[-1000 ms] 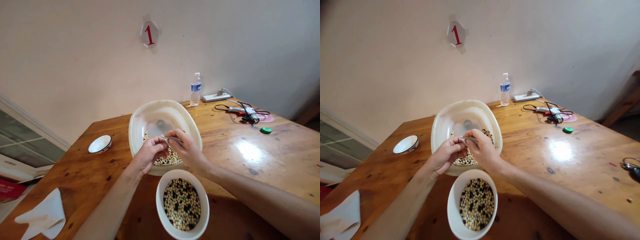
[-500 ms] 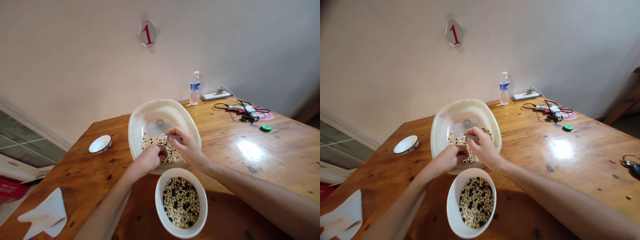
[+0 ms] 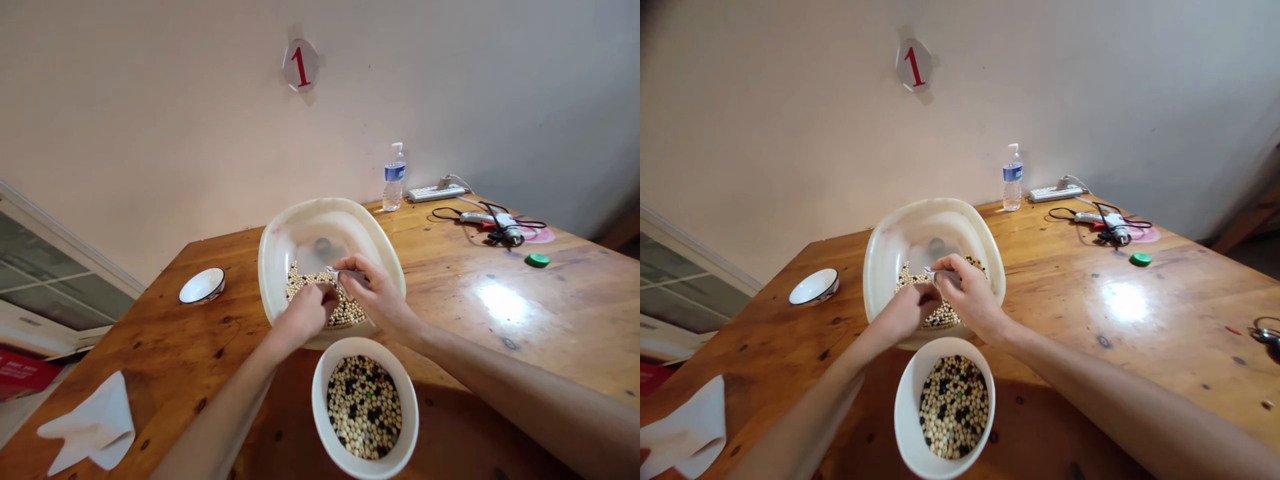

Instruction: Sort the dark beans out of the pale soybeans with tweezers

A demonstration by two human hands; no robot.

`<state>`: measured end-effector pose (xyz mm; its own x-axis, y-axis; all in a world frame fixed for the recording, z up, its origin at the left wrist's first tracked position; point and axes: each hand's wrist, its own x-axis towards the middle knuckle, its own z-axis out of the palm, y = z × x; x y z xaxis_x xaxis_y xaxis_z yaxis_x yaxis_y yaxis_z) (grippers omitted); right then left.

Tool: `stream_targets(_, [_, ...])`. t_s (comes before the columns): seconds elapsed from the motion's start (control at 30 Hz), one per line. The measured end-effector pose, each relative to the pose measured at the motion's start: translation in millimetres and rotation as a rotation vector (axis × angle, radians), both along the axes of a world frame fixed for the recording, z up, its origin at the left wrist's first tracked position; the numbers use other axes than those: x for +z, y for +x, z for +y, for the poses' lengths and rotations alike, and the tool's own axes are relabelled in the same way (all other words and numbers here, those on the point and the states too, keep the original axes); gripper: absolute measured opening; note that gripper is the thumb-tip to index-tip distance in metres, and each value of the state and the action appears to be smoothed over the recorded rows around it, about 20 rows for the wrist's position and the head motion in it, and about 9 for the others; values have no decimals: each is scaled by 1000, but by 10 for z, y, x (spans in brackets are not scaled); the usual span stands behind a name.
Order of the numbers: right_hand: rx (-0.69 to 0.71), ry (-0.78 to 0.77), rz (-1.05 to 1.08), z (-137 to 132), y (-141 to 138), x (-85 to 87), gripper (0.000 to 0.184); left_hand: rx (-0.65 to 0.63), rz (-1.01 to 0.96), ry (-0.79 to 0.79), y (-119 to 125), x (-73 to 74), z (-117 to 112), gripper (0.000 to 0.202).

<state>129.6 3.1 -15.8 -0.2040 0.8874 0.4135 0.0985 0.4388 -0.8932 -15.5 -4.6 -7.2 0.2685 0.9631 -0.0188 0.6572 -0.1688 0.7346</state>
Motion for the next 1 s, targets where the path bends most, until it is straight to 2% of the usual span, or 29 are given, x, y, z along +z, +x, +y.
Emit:
stream_targets(0.1, [-50,174,-90,-25,14,5,8,159,-565,-221,-19,83,25,9])
stream_targets(0.17, [-67,338,-179,-46,20,1,11,187,-860,-354,-16,126,5,15])
stream_targets(0.23, [-68,459,-243,-62,21,-4,15,175,-1028,-437,6,148,-35,20])
stream_targets(0.33, [-93,496,-243,-73,19,-7,17,142,-1091,-451,60,154,-98,23])
stream_targets(0.43, [-102,442,-202,-70,14,-1,14,108,-1007,-387,99,156,-124,20])
stream_targets(0.57, [-64,243,-119,-59,13,16,12,27,-754,-336,73,204,-128,9])
stream_targets(0.67, [-64,133,-45,-36,19,25,11,-99,-486,-313,9,312,-168,5])
stream_targets(0.77, [-38,83,13,-13,23,21,12,-290,-245,-331,-54,434,-218,7])
stream_targets(0.83, [-26,69,9,-10,21,13,12,-365,-123,-294,-79,459,-221,5])
stream_targets(0.9, [-25,77,-17,-15,15,3,11,-341,-16,-182,-89,415,-194,9])
stream_targets(1.0, [-16,83,-31,-23,7,-10,11,-248,182,-30,-85,254,-132,15])
